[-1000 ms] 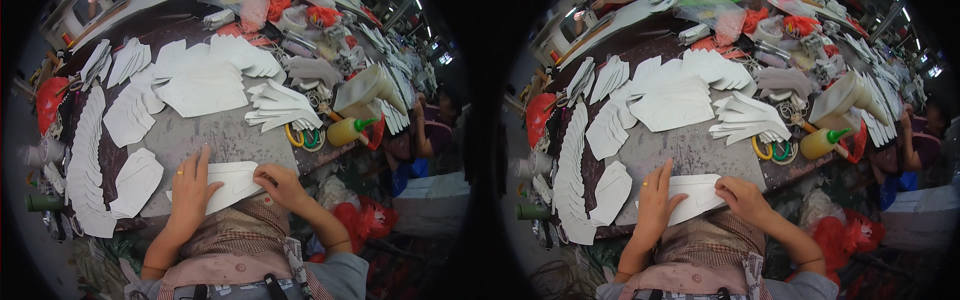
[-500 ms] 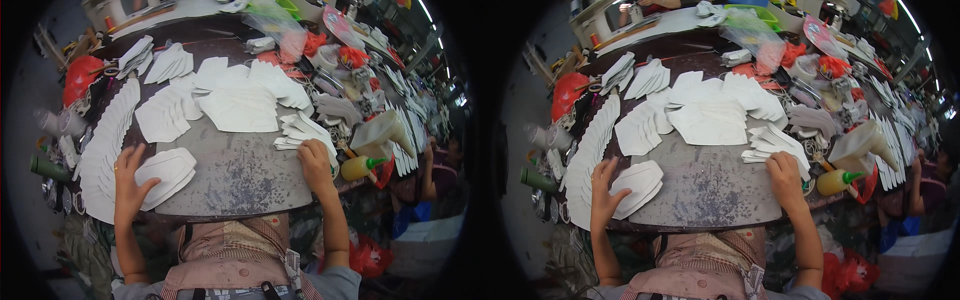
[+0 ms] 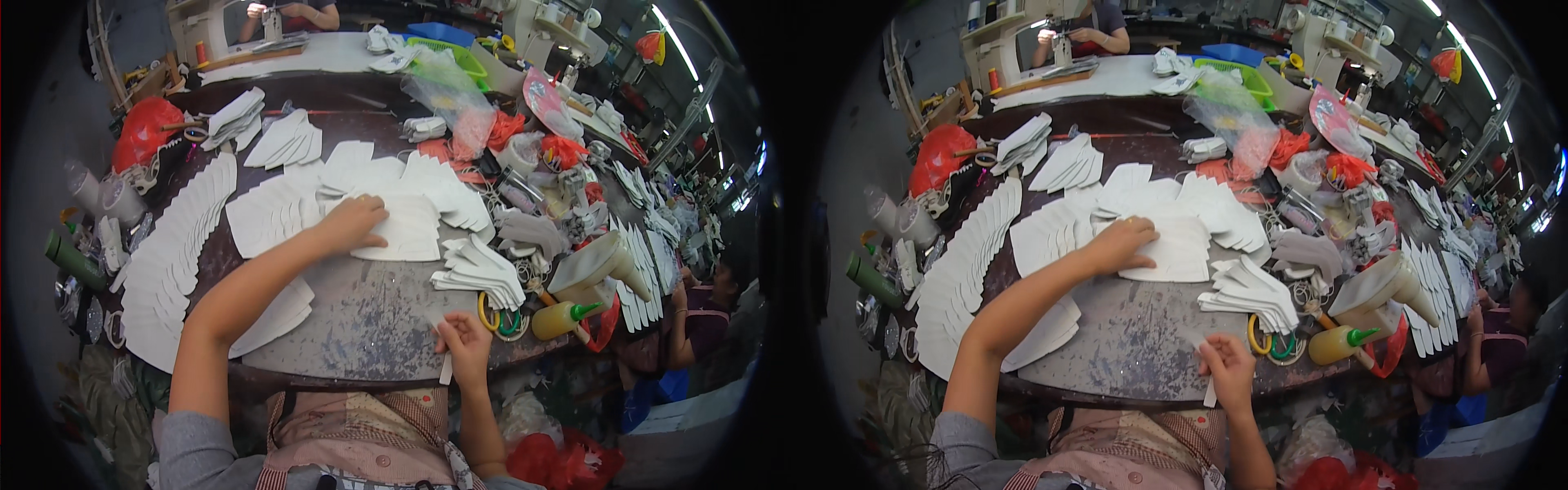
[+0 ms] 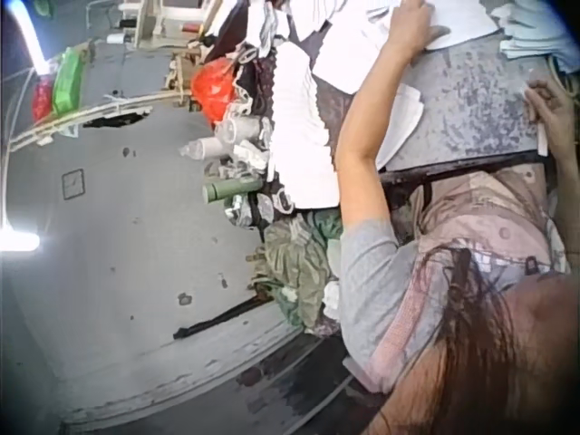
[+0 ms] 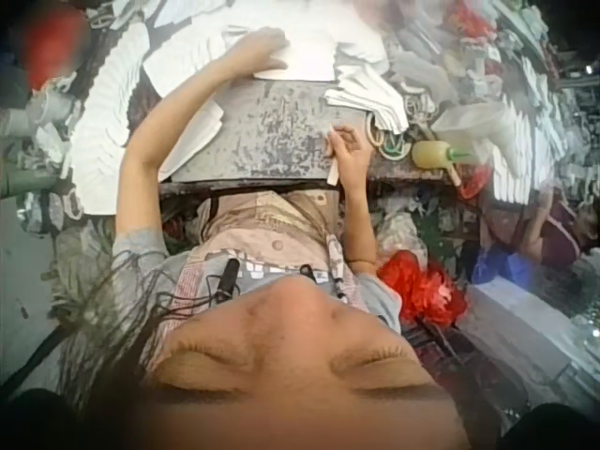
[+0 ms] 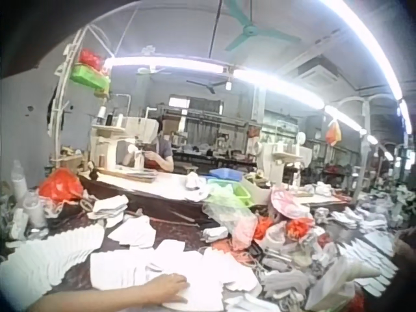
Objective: The person picks up white shoe insoles and gray fabric strips, aligns the strips along the edges of the insoles, and presses them into place. The person repeats this process for multiple insoles, stacking the finished pieces on the table.
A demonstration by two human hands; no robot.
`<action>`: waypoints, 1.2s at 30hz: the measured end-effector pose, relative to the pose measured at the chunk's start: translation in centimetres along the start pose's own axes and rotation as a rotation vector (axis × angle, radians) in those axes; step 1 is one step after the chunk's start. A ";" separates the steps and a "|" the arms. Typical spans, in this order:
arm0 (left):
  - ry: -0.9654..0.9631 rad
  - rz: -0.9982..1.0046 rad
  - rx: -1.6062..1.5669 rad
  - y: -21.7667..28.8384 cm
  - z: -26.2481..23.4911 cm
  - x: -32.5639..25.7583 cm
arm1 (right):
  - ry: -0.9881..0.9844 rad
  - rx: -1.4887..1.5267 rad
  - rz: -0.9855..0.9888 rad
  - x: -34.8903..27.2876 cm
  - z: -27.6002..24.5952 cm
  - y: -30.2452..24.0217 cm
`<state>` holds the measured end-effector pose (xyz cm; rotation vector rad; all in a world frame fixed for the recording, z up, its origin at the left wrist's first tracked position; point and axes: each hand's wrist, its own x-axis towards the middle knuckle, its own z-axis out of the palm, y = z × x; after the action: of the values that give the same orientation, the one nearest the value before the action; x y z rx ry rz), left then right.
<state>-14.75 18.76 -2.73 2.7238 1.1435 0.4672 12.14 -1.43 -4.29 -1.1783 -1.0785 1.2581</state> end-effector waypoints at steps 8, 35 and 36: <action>-0.034 0.024 0.099 3.0 -2.2 -1.1 | -0.040 0.083 -0.009 -0.1 0.5 0.1; 0.179 -0.173 -0.092 19.8 1.2 -19.7 | -0.656 -0.442 0.242 4.7 6.7 -3.6; 0.180 -0.181 -0.116 19.8 1.3 -19.8 | -0.657 -0.433 0.296 4.8 7.1 -3.3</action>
<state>-14.16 -9.26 -3.38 2.4929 1.3457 0.7389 5.67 3.83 -0.42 -1.3093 -1.7723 1.7686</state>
